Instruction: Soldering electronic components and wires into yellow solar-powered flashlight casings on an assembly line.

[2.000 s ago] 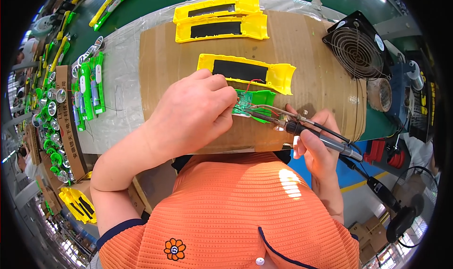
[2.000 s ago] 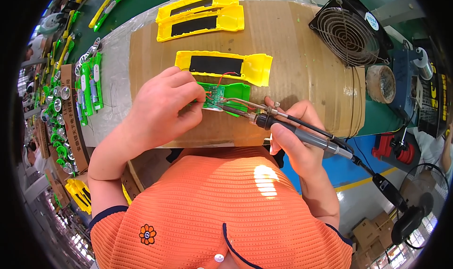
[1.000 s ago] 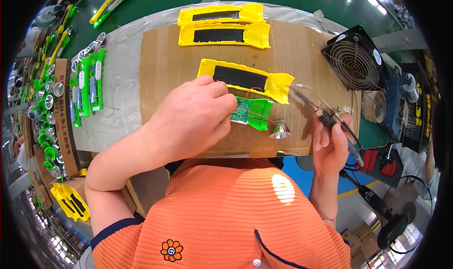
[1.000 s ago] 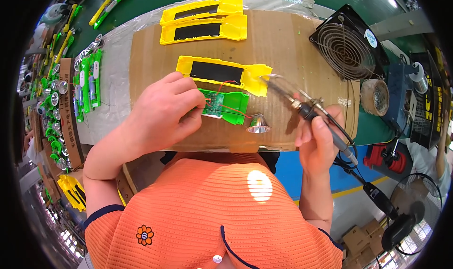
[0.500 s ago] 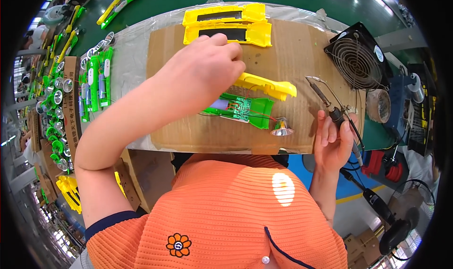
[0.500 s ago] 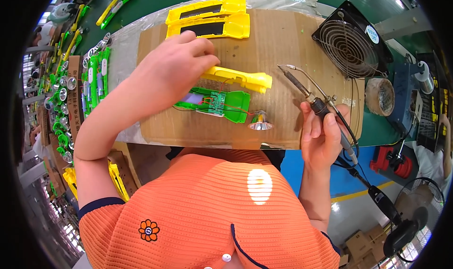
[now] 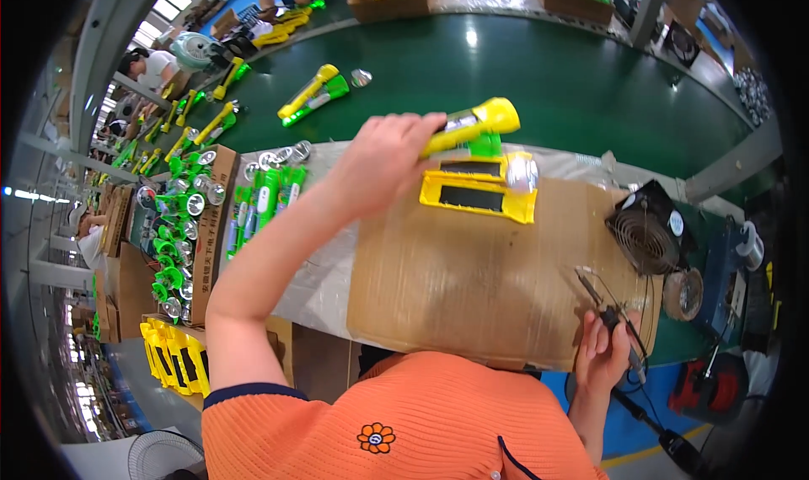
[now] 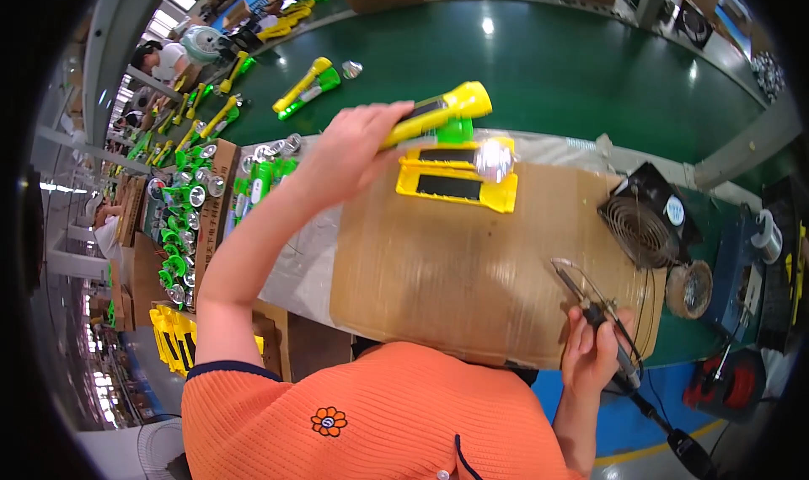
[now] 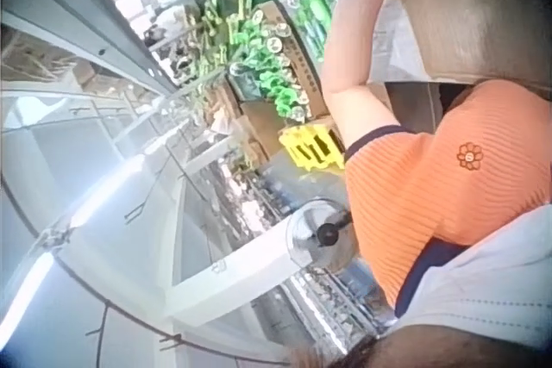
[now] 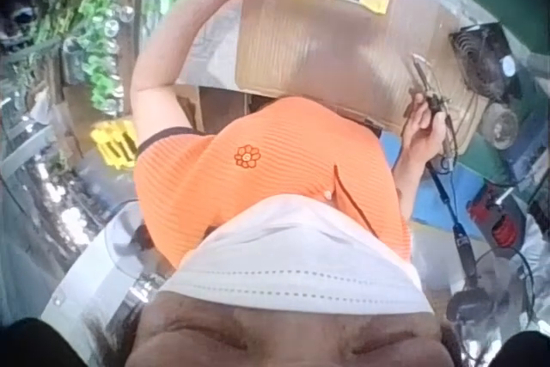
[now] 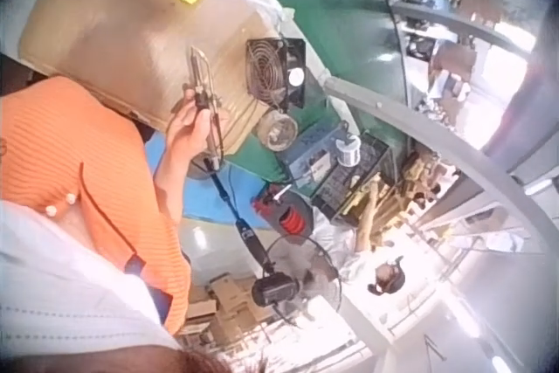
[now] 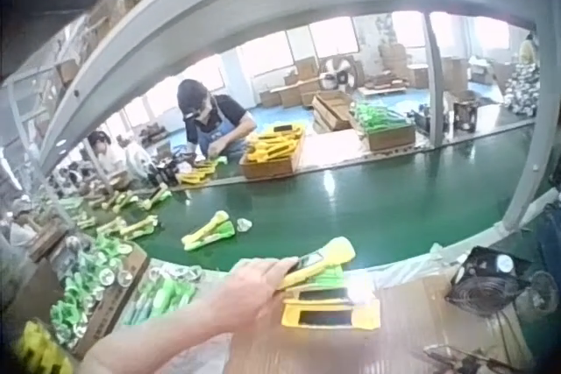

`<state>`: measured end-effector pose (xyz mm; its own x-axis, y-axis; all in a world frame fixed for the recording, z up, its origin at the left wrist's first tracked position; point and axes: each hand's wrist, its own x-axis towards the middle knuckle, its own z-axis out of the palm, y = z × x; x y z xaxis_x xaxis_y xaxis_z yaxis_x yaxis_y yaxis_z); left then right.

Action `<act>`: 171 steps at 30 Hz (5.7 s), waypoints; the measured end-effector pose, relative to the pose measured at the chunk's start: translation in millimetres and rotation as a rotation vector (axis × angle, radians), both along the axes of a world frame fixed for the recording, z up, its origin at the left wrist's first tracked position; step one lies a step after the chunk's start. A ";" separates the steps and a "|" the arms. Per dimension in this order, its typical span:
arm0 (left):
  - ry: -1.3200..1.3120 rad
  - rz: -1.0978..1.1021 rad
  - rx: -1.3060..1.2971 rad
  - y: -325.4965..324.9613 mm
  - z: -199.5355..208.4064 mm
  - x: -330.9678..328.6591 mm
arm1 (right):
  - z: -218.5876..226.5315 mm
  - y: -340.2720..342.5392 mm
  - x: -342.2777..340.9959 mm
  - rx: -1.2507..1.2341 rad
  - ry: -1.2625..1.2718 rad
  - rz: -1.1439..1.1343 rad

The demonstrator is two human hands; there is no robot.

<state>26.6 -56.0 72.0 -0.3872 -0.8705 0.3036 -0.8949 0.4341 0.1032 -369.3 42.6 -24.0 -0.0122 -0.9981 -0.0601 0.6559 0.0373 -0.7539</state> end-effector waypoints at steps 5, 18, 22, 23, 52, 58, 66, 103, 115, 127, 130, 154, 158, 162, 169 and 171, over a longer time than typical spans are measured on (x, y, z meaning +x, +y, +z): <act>-0.252 0.171 0.207 -112.7 -48.5 81.3 | -0.4 -1.3 3.6 0.015 0.005 -0.014; 0.039 -0.068 0.161 35.1 -75.8 -48.8 | -1.0 2.6 1.9 0.089 -0.091 -0.024; 0.143 -0.075 -0.007 52.3 -59.2 -52.4 | 14.3 -4.3 9.1 0.146 -0.057 -0.033; 0.168 0.040 -0.073 59.5 -41.2 -41.5 | 15.7 -4.5 11.6 0.164 -0.050 -0.045; 0.054 -0.074 -0.094 148.2 -39.8 -25.6 | -1.0 5.2 -9.2 0.052 -0.119 0.013; 0.166 0.030 -0.030 141.3 -42.0 -22.9 | 7.0 0.7 5.6 0.095 -0.081 0.111; 0.754 0.012 0.191 125.1 -54.2 -29.9 | 34.7 16.5 28.1 -0.090 0.157 0.269; 0.301 -0.001 0.311 102.7 -35.0 -38.9 | 48.0 -13.4 93.9 0.163 0.482 0.466; 0.317 -0.036 0.322 98.2 -36.9 -37.1 | 45.5 -14.3 91.0 0.188 0.424 0.472; 0.312 -0.023 0.327 98.9 -36.5 -38.7 | 46.4 -12.4 92.7 0.182 0.452 0.473; 0.320 -0.026 0.323 99.0 -37.7 -38.4 | 45.9 -11.0 92.9 0.173 0.451 0.474; 0.312 -0.025 0.325 98.9 -34.3 -36.8 | 18.0 -11.9 63.4 0.133 0.070 0.243; 0.328 -0.036 0.322 99.2 -31.4 -38.0 | 8.3 -10.8 57.0 0.082 -0.024 0.251; 0.273 -0.048 0.340 101.4 -27.8 -39.8 | 9.3 -9.9 57.1 0.089 -0.011 0.241; 0.114 0.020 0.325 103.6 -15.3 -49.9 | 11.8 -10.0 54.8 0.121 -0.103 0.183; 0.151 -0.022 0.226 97.7 -15.2 -64.8 | 10.5 -9.6 54.5 0.118 -0.107 0.180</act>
<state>-38.2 41.7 56.7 -0.3718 -0.9147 0.1587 -0.8526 0.4041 0.3313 -314.8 32.9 -13.5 0.1777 -0.9697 -0.1674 0.7069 0.2441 -0.6638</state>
